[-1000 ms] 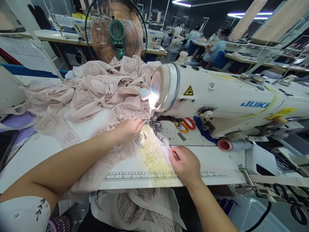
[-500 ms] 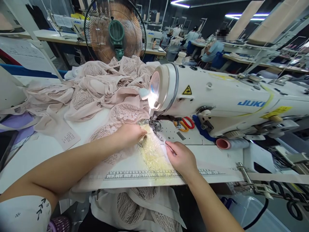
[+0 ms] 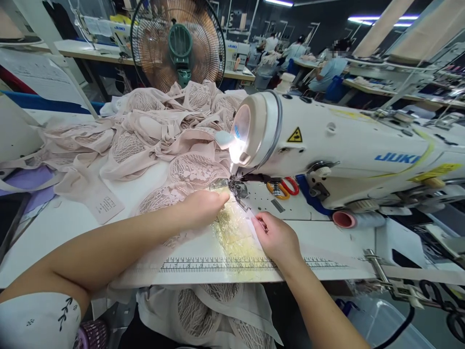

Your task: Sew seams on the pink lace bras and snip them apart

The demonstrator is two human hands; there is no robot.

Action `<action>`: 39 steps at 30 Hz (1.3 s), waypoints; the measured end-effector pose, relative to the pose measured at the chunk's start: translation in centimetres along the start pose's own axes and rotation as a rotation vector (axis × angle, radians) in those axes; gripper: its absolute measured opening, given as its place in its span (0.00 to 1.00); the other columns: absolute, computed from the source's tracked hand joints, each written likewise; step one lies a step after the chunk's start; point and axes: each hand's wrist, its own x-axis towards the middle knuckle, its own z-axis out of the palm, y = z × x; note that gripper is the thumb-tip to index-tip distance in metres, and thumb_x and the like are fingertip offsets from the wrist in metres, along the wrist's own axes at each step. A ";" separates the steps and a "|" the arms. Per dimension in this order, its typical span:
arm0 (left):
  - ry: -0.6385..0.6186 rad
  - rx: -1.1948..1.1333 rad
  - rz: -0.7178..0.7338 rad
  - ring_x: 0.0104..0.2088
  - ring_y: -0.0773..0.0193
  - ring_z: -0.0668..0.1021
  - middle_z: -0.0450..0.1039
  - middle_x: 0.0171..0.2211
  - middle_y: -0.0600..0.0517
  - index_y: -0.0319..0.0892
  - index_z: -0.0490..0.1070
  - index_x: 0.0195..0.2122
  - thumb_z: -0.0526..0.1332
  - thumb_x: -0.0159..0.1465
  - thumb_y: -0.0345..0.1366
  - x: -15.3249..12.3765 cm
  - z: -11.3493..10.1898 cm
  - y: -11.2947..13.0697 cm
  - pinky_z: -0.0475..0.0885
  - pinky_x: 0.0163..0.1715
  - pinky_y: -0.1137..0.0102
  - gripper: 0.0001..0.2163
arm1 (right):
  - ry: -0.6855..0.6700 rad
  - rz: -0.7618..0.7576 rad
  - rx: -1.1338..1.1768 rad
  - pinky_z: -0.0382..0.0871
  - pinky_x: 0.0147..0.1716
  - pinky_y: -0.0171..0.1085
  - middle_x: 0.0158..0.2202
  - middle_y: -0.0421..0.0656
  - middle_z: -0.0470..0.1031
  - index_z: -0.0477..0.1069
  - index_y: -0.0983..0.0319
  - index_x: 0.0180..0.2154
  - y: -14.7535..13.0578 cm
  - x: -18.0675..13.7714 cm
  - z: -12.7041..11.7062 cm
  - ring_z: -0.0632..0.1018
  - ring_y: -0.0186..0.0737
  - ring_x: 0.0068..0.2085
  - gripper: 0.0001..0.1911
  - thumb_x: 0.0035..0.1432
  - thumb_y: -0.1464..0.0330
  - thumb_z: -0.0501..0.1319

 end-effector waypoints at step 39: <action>-0.141 0.196 -0.148 0.37 0.56 0.75 0.67 0.38 0.43 0.35 0.73 0.40 0.57 0.57 0.23 1.4 -0.8 2.4 0.67 0.26 0.70 0.12 | 0.184 -0.052 0.053 0.64 0.34 0.44 0.32 0.49 0.75 0.68 0.60 0.32 0.1 1.7 1.5 0.75 0.52 0.36 0.15 0.51 0.56 0.53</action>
